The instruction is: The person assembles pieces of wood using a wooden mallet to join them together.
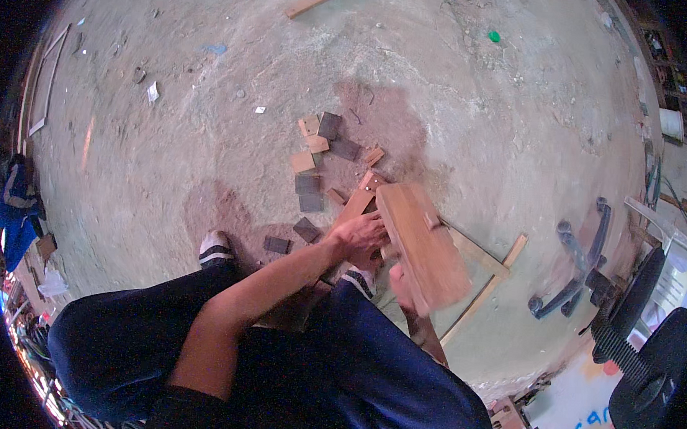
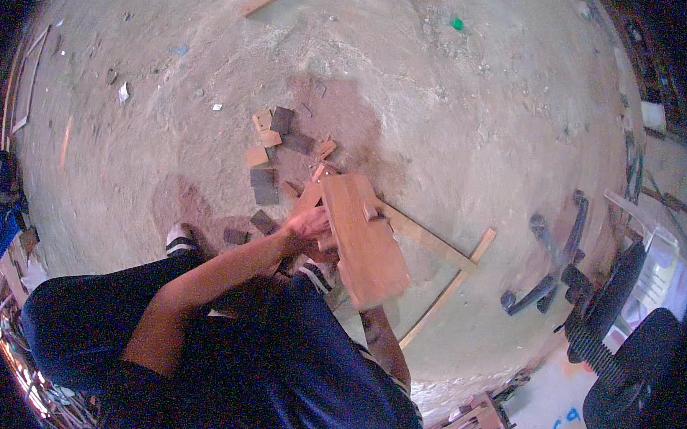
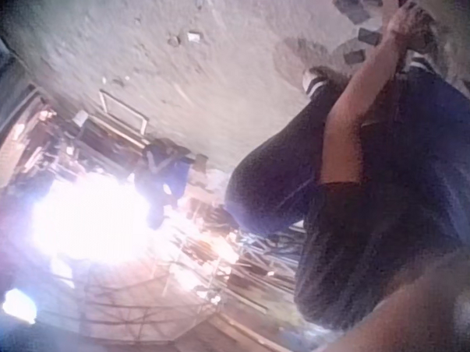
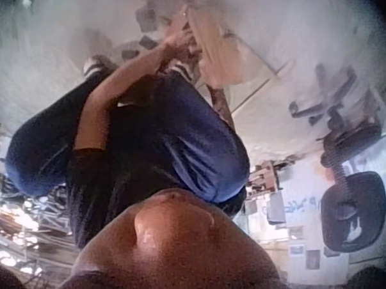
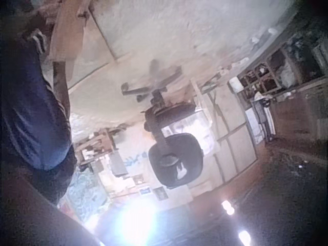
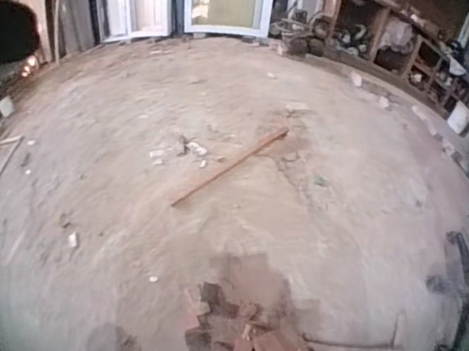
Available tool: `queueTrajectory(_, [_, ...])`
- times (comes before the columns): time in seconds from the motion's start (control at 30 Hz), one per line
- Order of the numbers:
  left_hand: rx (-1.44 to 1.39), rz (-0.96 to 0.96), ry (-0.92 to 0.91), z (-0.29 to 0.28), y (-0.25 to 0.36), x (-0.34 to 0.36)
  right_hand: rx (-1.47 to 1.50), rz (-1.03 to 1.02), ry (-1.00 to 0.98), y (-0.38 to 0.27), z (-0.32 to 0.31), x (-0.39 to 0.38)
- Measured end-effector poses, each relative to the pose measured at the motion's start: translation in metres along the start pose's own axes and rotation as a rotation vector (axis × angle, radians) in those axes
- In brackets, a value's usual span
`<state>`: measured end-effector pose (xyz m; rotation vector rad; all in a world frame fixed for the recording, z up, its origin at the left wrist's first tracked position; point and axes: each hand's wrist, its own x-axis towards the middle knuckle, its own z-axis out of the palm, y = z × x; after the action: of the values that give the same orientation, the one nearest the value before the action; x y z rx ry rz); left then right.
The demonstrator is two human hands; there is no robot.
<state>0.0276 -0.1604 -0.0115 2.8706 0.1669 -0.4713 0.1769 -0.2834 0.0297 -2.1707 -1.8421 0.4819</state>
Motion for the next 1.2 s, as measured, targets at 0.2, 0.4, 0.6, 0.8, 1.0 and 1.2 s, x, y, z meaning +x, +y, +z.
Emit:
queueTrajectory(0.2, [-0.296, -0.025, -0.114, -0.008, -0.002, 0.003, 0.385, 0.047, -0.022, -0.002, -0.017, 0.024])
queueTrajectory(0.4, [-0.523, -0.031, 0.493, -0.009, -0.005, 0.001, 1.178, 0.286, 0.402, -0.006, -0.049, 0.028])
queueTrajectory(0.6, [-0.421, -0.058, 0.034, -0.013, -0.006, 0.004, 0.247, -0.026, -0.137, -0.002, 0.002, 0.021])
queueTrajectory(0.8, [-0.445, -0.017, 0.279, -0.015, -0.005, 0.0, 1.228, 0.333, 0.252, 0.046, -0.03, -0.002])
queueTrajectory(1.0, [-0.441, -0.029, 0.302, -0.013, -0.008, 0.002, 1.138, -0.042, 0.056, 0.026, -0.014, 0.008])
queueTrajectory(1.2, [-0.663, -0.065, -0.126, -0.021, -0.011, 0.001, 0.425, -0.015, -0.038, 0.004, -0.024, 0.036])
